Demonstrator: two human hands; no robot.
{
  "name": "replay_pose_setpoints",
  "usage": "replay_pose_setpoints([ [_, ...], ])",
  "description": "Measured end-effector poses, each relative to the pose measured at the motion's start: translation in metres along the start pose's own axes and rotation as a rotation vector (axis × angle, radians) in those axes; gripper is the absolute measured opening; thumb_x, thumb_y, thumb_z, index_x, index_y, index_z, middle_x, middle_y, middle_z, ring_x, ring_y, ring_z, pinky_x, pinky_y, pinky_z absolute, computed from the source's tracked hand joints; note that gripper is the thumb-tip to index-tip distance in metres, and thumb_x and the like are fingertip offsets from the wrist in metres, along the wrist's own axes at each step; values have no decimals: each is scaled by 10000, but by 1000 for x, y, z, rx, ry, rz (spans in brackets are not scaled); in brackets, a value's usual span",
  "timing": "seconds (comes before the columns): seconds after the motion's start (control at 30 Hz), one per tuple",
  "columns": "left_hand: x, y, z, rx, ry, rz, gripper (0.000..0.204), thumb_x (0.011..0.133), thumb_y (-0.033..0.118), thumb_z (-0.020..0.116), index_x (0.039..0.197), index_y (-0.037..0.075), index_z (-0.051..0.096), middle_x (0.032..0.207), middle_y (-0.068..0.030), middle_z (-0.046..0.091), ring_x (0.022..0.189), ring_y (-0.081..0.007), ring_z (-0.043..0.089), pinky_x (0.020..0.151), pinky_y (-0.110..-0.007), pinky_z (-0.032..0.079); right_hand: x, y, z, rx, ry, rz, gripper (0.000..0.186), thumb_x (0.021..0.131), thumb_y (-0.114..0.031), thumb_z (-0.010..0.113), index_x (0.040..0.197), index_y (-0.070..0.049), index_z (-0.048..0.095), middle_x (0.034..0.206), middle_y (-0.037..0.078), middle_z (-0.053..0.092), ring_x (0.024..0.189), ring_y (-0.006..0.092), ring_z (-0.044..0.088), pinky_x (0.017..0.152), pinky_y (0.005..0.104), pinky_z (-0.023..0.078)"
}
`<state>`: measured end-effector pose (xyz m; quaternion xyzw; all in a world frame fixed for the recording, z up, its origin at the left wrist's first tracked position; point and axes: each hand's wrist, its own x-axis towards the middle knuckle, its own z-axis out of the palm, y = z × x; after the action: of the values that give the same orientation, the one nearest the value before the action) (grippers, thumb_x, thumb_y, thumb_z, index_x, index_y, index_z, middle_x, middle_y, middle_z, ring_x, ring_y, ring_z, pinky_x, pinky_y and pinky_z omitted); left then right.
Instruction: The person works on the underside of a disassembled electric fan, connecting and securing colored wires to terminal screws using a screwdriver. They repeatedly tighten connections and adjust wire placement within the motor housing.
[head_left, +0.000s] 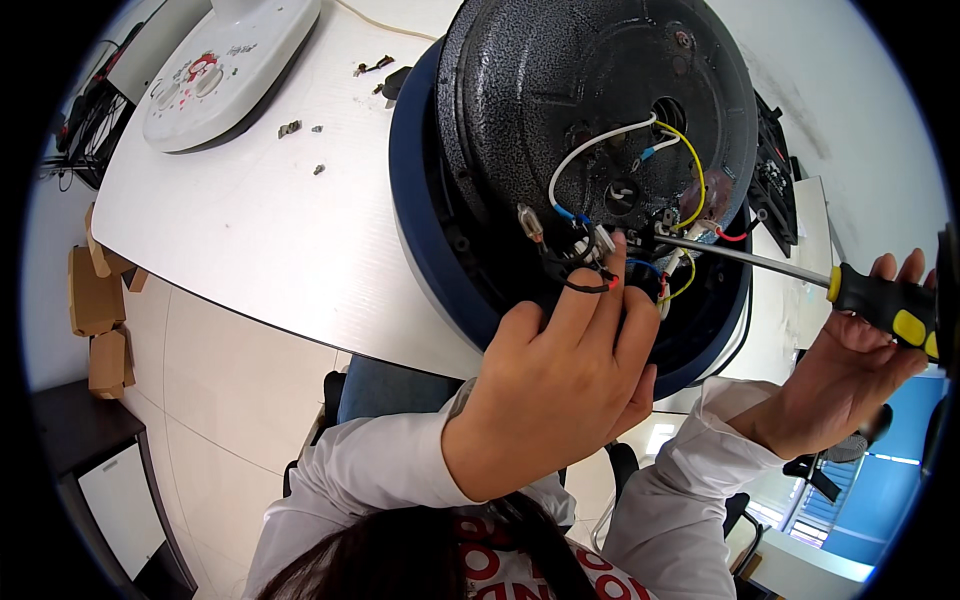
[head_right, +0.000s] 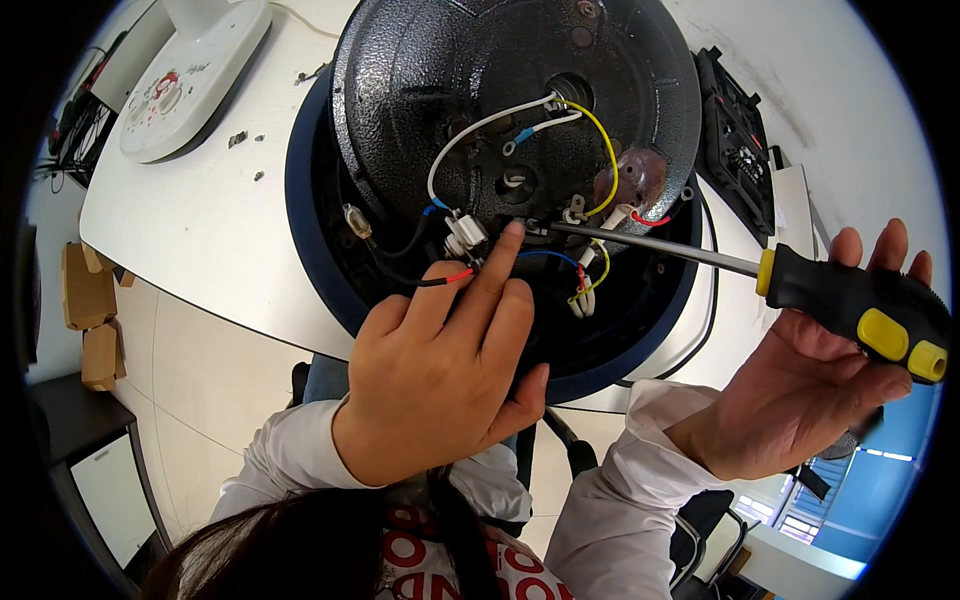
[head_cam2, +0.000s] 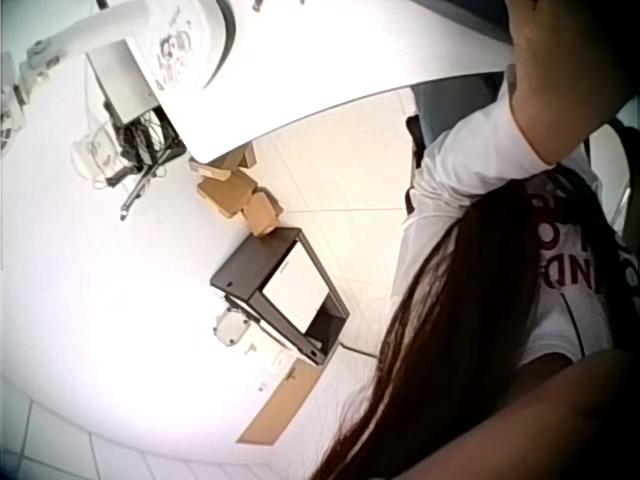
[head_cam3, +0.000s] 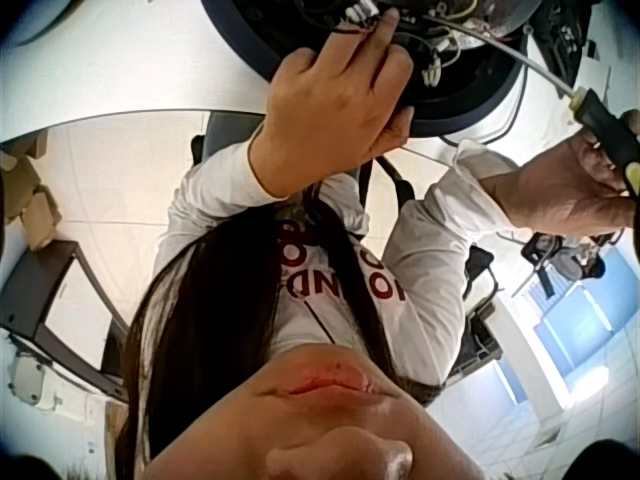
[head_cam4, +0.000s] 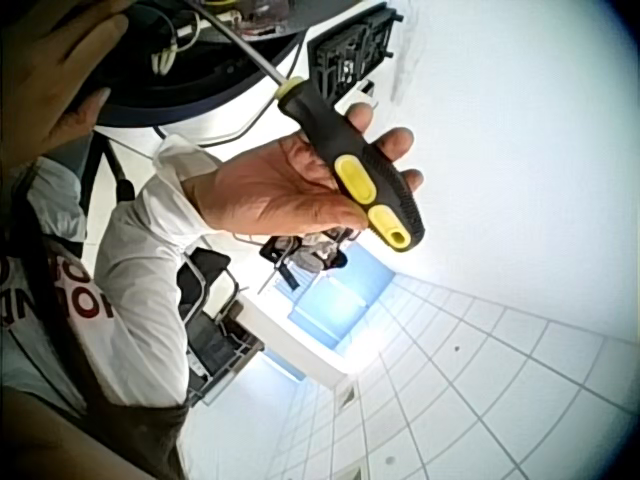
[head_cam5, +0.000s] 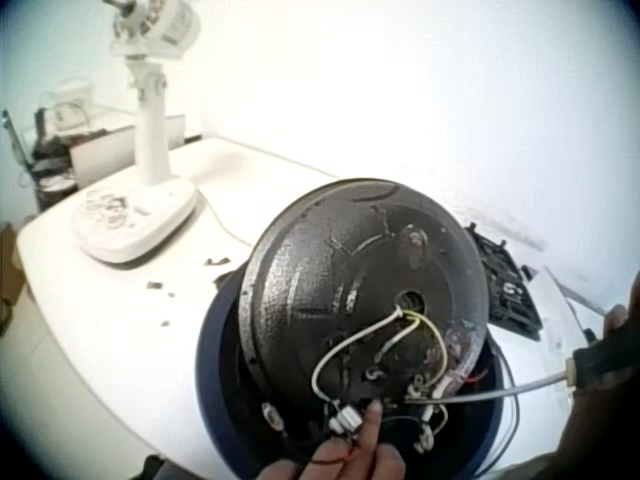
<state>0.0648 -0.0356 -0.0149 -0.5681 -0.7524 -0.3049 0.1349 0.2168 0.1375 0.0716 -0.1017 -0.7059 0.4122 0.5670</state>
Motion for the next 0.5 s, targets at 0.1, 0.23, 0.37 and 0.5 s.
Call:
replay_pose_setpoints([
  [0.1,0,0,0,-1,3,0,390,736,359,611,970,47,609,1242,-142,657,831,-224,559,582,-269,389,3,-1,-9,189,-143,39,513,1025,-456,395,1449,-167,378,1505,179,365,1329,305,474,1109,457,392],
  [0.23,0,0,1,1,-4,4,389,736,359,611,968,47,608,1244,-142,656,832,-224,560,581,-269,388,8,-2,1,339,-273,41,568,991,-456,468,1454,-144,360,1507,182,360,1303,326,496,1040,431,454],
  [0.37,0,0,1,3,-4,4,387,737,357,609,969,47,608,1246,-142,654,838,-225,562,580,-269,386,4,-10,11,43,71,-59,719,937,-425,603,1492,-104,278,1506,198,349,1269,365,521,900,367,573],
  [0.5,-1,0,1,-2,-10,2,385,740,355,607,971,46,607,1249,-143,653,847,-226,565,579,-270,384,4,-7,12,114,15,-38,693,948,-420,582,1489,-110,279,1505,192,352,1278,356,512,914,369,558],
])
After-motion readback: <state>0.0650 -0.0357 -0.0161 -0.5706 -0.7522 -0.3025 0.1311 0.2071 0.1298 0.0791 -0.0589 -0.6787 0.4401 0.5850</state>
